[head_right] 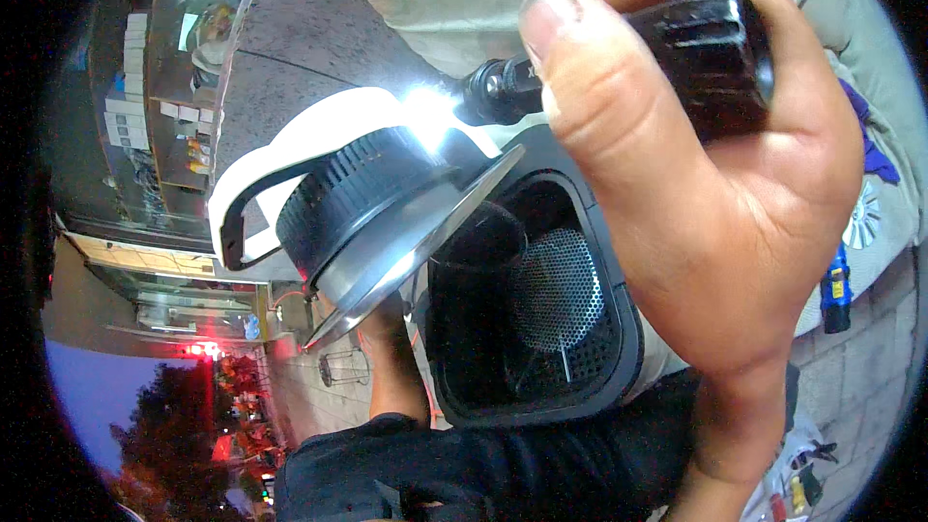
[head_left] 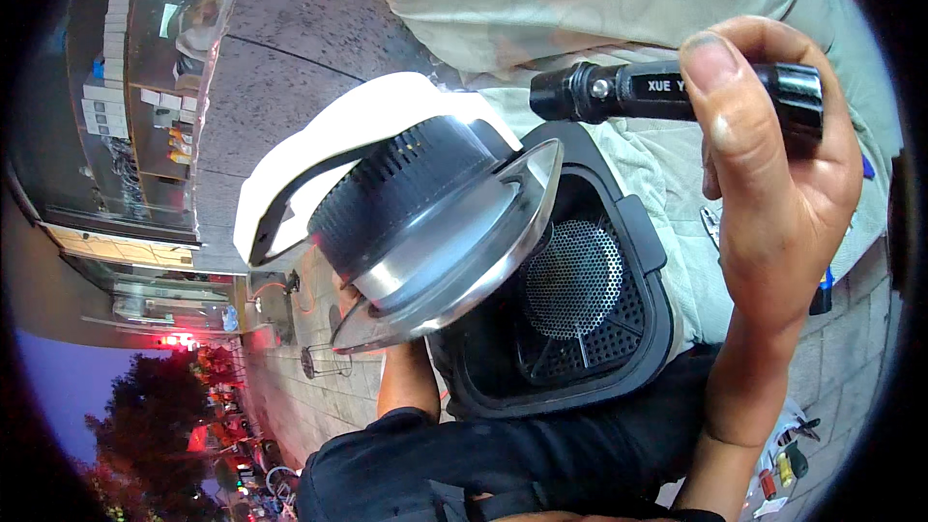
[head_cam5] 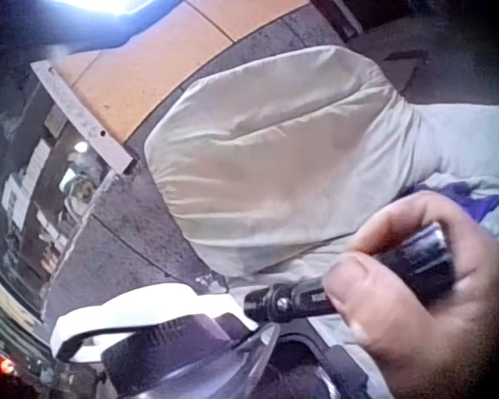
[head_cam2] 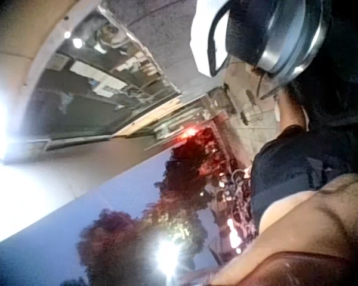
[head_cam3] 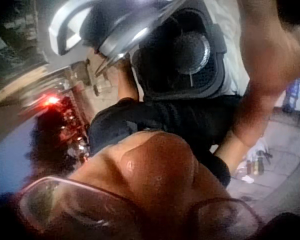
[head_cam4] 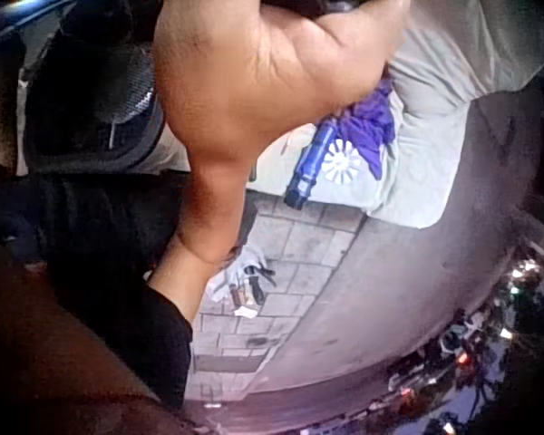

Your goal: The person uses a blue power drill to remove screws from the lid of a white and black air fryer, then reassembles the lid and tests the unit by pressing buttons on the control panel. The person also uses a flashlight to inspect the interior and lid area.

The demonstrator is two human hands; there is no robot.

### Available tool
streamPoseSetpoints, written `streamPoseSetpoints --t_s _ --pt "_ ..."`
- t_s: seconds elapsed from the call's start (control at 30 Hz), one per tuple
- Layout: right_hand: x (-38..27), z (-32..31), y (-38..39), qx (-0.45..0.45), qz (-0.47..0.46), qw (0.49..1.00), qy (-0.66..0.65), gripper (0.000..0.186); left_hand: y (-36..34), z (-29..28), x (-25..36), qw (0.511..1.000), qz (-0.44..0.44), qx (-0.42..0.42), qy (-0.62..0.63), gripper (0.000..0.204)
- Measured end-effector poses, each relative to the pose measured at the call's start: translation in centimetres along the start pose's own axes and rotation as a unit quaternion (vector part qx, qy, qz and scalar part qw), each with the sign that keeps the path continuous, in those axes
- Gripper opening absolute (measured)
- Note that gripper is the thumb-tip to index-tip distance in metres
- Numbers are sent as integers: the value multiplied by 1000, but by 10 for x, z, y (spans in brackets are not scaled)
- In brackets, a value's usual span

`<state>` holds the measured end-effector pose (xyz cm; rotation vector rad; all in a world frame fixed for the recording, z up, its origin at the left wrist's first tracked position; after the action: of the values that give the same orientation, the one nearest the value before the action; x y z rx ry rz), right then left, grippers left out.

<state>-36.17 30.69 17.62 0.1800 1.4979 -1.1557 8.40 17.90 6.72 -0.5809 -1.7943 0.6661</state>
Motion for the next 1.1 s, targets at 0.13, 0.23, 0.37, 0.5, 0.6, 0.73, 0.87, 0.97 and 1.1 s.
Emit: streamPoseSetpoints --t_s 0.13,0.23,0.37,0.5,0.6,0.73,0.87,0.97,1.1 --pt "15 3 -7 5 32 999 9 31 1 0 6 1000 -15 -7 -8 25" --pt "23 1 -9 -6 37 999 28 32 1 3 11 999 -26 -14 -13 25" --pt "25 0 -8 -2 38 999 10 35 1 6 19 999 -27 -27 -11 24" --pt "16 3 -7 11 30 999 -5 37 2 9 30 999 -29 -28 -2 24" --pt "9 8 -4 21 36 996 -84 38 -3 17 38 999 -27 -31 13 24" --pt "0 15 6 17 -5 995 -98 39 -14 34 45 998 -12 -39 44 23" --pt "-3 19 15 15 1 992 -125 38 -21 49 54 995 63 -56 49 23" --pt "-4 19 17 9 13 988 -152 27 -25 55 57 995 78 -62 15 24" --pt "-14 9 18 52 -17 987 -148 23 -27 58 55 997 68 -25 23 25"
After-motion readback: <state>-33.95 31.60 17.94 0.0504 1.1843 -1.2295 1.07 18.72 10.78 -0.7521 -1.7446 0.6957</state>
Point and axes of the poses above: each hand's wrist, its own y-axis away from the middle knuckle, its own z-axis out of the palm, x = y × z, the point moved 3 cm from there along -y, towards the middle knuckle, and after that the axes turned 10 degrees about -z, right-handed, at the moved point
